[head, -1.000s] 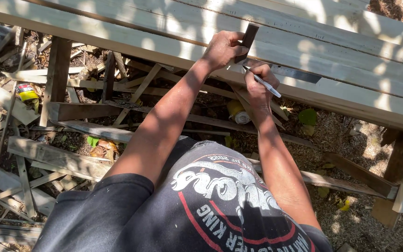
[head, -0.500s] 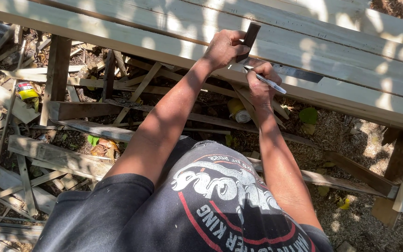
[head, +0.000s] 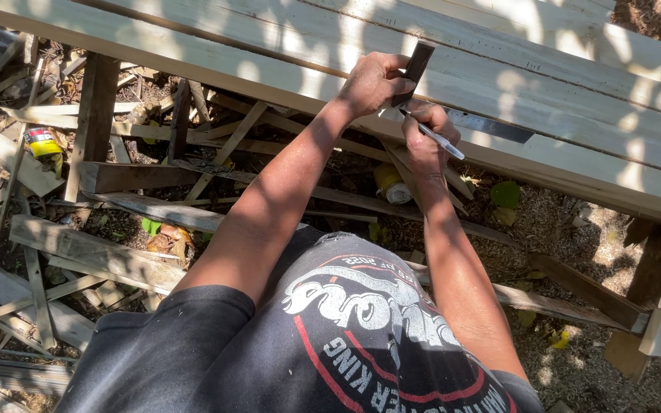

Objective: Use a square and a pen to mark lines on wooden planks.

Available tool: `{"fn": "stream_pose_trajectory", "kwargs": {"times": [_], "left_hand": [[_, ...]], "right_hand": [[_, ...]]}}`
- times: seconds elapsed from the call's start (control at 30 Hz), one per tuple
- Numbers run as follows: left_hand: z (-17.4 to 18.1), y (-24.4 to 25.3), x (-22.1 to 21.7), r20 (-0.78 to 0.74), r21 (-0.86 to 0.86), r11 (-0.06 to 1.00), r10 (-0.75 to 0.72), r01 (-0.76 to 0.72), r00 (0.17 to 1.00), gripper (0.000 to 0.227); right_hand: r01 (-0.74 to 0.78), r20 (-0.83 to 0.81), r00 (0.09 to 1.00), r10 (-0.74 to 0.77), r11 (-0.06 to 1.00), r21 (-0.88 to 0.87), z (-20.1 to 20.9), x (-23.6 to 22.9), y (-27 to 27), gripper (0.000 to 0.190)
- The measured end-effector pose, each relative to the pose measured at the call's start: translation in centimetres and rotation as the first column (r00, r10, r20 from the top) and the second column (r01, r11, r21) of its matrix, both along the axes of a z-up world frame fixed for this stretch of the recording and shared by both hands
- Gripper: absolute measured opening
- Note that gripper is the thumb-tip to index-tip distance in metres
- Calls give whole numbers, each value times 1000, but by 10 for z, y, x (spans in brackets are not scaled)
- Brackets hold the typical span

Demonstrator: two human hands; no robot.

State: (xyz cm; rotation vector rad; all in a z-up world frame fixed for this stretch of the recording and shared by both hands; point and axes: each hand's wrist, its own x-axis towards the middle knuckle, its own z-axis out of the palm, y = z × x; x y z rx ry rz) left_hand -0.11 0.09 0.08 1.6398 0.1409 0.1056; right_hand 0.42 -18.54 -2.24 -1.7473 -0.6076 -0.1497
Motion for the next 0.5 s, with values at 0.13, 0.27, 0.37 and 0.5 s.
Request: {"fn": "stream_pose_trajectory", "kwargs": {"times": [0.13,0.27,0.37,0.5], "left_hand": [[4,0,0,-12,-13,1000,-2,2,1000,29],[-8,1,4,17,2,1000,-12,12,1000,28],[-9,4,3,20,25,999,-22,22,1000,26],[4,47,-16,50,-84,996,-34,38,998,24]], "right_hand": [[0,-25,1000,0,1000,-22,9,-3,2,9],[-19,-41,999,18,1000,-7,-2,5,-4,8],[-64,-64,995,72,990,124,-2,10,-19,13],[106,-414,901,126,863,493,6,-8,-54,14]]}}
